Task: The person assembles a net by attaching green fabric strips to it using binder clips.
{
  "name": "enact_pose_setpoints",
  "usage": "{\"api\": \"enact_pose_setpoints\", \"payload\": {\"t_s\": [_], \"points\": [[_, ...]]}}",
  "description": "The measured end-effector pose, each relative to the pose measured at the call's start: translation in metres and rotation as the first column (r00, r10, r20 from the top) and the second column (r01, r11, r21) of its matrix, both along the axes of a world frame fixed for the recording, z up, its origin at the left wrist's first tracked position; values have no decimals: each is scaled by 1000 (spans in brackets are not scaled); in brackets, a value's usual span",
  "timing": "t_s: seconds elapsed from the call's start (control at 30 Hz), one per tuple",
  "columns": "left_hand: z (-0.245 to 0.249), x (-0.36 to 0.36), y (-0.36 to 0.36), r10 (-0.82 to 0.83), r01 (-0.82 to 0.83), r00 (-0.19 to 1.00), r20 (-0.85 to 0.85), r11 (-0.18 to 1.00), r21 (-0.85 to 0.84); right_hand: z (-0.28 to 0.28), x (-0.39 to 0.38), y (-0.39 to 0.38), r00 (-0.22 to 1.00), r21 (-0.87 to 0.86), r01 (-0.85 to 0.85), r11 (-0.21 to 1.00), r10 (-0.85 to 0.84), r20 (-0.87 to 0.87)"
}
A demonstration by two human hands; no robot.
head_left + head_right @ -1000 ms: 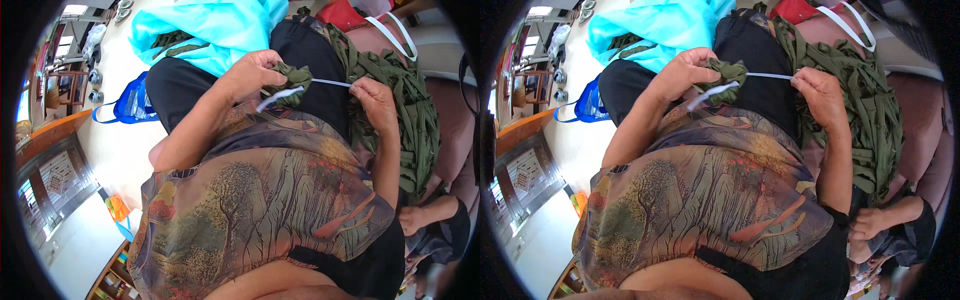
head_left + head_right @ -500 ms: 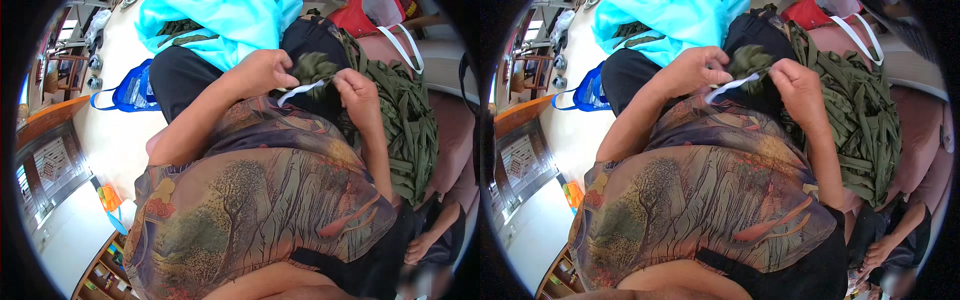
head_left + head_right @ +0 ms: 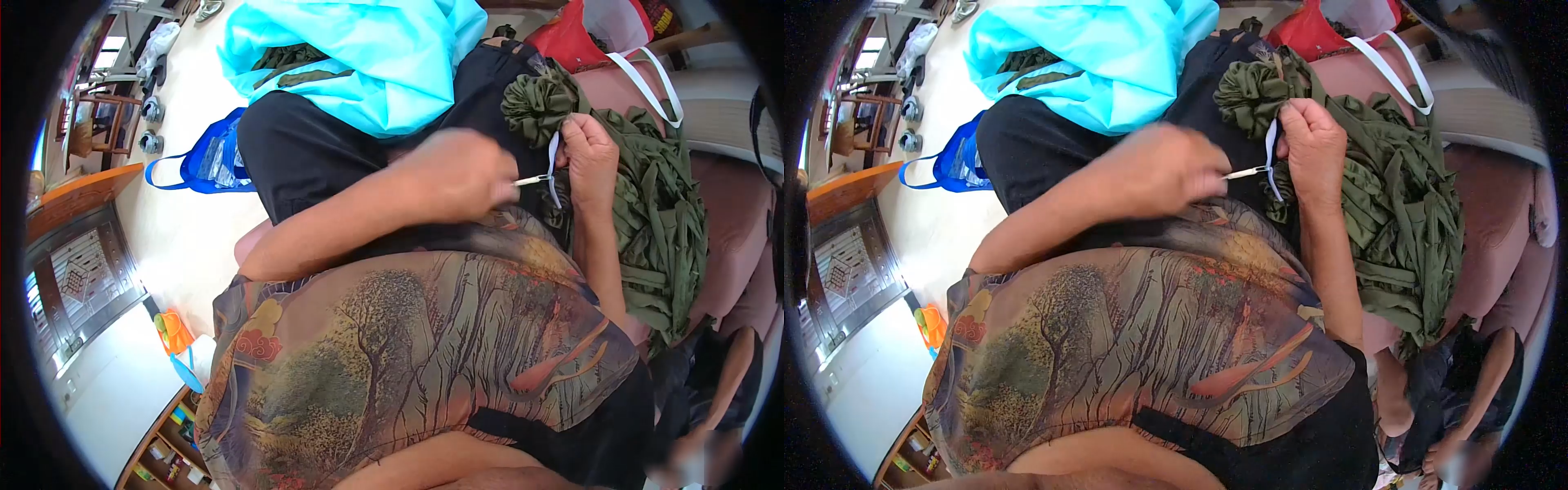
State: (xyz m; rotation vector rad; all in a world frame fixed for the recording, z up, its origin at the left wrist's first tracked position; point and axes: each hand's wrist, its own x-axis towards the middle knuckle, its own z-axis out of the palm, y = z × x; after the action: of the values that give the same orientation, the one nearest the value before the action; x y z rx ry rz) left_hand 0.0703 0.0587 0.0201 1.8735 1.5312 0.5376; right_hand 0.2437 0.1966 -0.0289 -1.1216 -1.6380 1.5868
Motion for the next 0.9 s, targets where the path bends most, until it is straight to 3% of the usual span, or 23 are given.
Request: {"api": "enact_pose_setpoints", "payload": {"t_s": [0.07, 0.1, 0.13, 0.2, 0.33, 0.43, 0.53, 0.57, 0.67, 0.73, 0.8, 0.83, 0.9], "points": [[-21, -13, 16, 337, -349, 936, 105, 927, 140, -1, 4, 0, 1000, 11, -26, 1000, 26, -15], [-28, -15, 23, 536, -549, 821, 196, 835, 18, -1, 5, 1, 999, 7, -35, 999, 35, -27], [-34, -20, 31, 639, -599, 711, 294, 769, -222, -1, 4, 3, 998, 8, -45, 999, 45, -44], [-32, -18, 39, 696, -412, 525, 491, 712, -569, -2, 3, 3, 994, -14, -47, 999, 46, -100], [-53, 0, 52, 615, -331, 271, 740, 782, -528, -10, 4, -2, 968, -75, -150, 986, 131, -216], [-54, 4, 57, 550, -416, 162, 820, 791, -448, 0, 3, -5, 980, 0, -179, 984, 179, -85], [-71, -6, 58, 572, -667, 416, 707, 720, -189, 3, 2, -8, 997, 56, -72, 996, 74, -30], [-80, -10, 56, 594, -745, 566, 571, 666, 45, 2, 3, -7, 997, 67, -64, 996, 65, -27], [-79, -20, 45, 676, -776, 614, 409, 611, 156, -3, 11, -2, 999, 79, -42, 996, 42, -5], [-74, -26, 37, 748, -726, 535, 394, 645, -238, -6, 11, -3, 999, 67, -32, 997, 31, 21], [-71, -27, 36, 813, -562, 472, 341, 576, -594, -5, 9, -3, 997, 55, -56, 997, 53, 63], [-79, -26, 34, 708, -602, 662, 246, 697, -388, -5, 7, -3, 994, 49, -69, 996, 65, 83], [-73, -20, 32, 556, -583, 808, 195, 802, 131, 2, 4, -5, 988, 64, -111, 992, 103, 113]]}}
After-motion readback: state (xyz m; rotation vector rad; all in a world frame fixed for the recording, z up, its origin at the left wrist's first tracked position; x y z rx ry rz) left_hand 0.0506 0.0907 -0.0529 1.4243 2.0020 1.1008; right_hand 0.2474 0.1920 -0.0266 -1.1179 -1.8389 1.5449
